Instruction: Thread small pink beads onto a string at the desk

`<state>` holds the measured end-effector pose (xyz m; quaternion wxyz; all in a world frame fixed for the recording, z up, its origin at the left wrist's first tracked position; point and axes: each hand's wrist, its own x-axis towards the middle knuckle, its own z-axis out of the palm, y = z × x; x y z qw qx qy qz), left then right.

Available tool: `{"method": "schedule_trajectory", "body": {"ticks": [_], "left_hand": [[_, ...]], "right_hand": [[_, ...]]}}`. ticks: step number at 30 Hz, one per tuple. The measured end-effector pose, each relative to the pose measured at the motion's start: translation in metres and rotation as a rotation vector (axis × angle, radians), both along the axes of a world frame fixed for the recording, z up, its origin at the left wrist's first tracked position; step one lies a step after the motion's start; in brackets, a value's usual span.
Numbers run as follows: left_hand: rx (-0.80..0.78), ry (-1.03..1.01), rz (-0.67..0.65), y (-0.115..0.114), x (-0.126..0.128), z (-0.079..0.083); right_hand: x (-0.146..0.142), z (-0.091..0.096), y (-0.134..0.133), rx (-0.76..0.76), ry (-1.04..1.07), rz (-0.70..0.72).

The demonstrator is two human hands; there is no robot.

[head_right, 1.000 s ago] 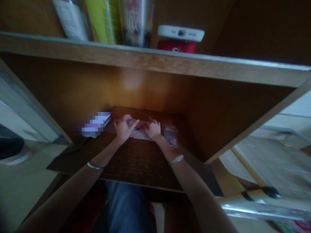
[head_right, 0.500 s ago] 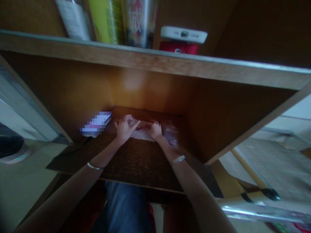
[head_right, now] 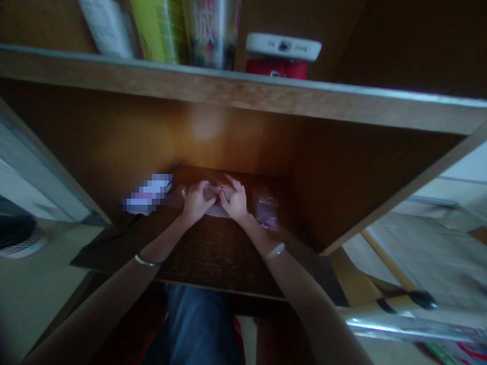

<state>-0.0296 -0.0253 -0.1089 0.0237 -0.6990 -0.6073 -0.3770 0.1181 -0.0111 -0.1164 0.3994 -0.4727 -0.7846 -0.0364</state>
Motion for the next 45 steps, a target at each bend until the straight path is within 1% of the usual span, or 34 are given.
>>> {"method": "schedule_trajectory", "body": {"ticks": [2,5,7,11,13,14,17,20,22,25,27,30,32,35,37,43,45], "left_hand": [[0.024,-0.047,-0.001,0.001,-0.001,-0.001],[0.040,-0.096,0.014,0.002,-0.002,-0.003],[0.040,-0.116,0.021,0.004,-0.003,-0.004],[0.019,-0.144,0.056,0.006,-0.004,-0.005],[0.013,-0.152,0.071,0.007,-0.004,-0.004],[0.012,-0.155,0.072,0.007,-0.005,-0.004],[0.009,-0.156,0.061,0.006,-0.004,-0.004],[0.008,-0.153,0.057,0.005,-0.004,-0.003],[0.001,-0.149,0.056,0.006,-0.004,-0.003],[-0.001,-0.155,0.057,0.006,-0.004,-0.004],[0.004,-0.158,0.052,0.006,-0.004,-0.004],[0.008,-0.156,0.047,0.006,-0.004,-0.004],[0.007,-0.156,0.052,0.005,-0.004,-0.004],[0.001,-0.159,0.059,0.005,-0.003,-0.003],[-0.002,-0.163,0.059,0.005,-0.003,-0.003],[0.005,-0.151,0.051,0.004,-0.003,-0.003],[0.009,-0.157,0.048,0.004,-0.003,-0.003]], "right_hand": [[0.002,-0.003,0.005,-0.137,-0.075,-0.039],[0.003,-0.005,0.008,-0.361,-0.233,-0.044],[0.004,-0.004,0.007,-0.407,-0.286,-0.058],[0.005,0.001,0.002,-0.361,-0.294,-0.183],[0.006,0.003,0.002,-0.373,-0.268,-0.231],[0.006,0.003,0.003,-0.388,-0.249,-0.234],[0.008,-0.001,0.008,-0.441,-0.198,-0.186],[0.009,-0.005,0.012,-0.462,-0.198,-0.118],[0.009,-0.006,0.013,-0.439,-0.193,-0.123],[0.009,-0.005,0.013,-0.365,-0.153,-0.175],[0.008,-0.005,0.012,-0.340,-0.152,-0.147],[0.007,-0.006,0.012,-0.351,-0.208,-0.069],[0.008,-0.005,0.012,-0.357,-0.221,-0.093],[0.010,-0.004,0.012,-0.346,-0.168,-0.186],[0.012,-0.003,0.013,-0.347,-0.132,-0.193],[0.013,-0.006,0.016,-0.436,-0.172,-0.065],[0.014,-0.008,0.017,-0.428,-0.153,-0.053]]}}
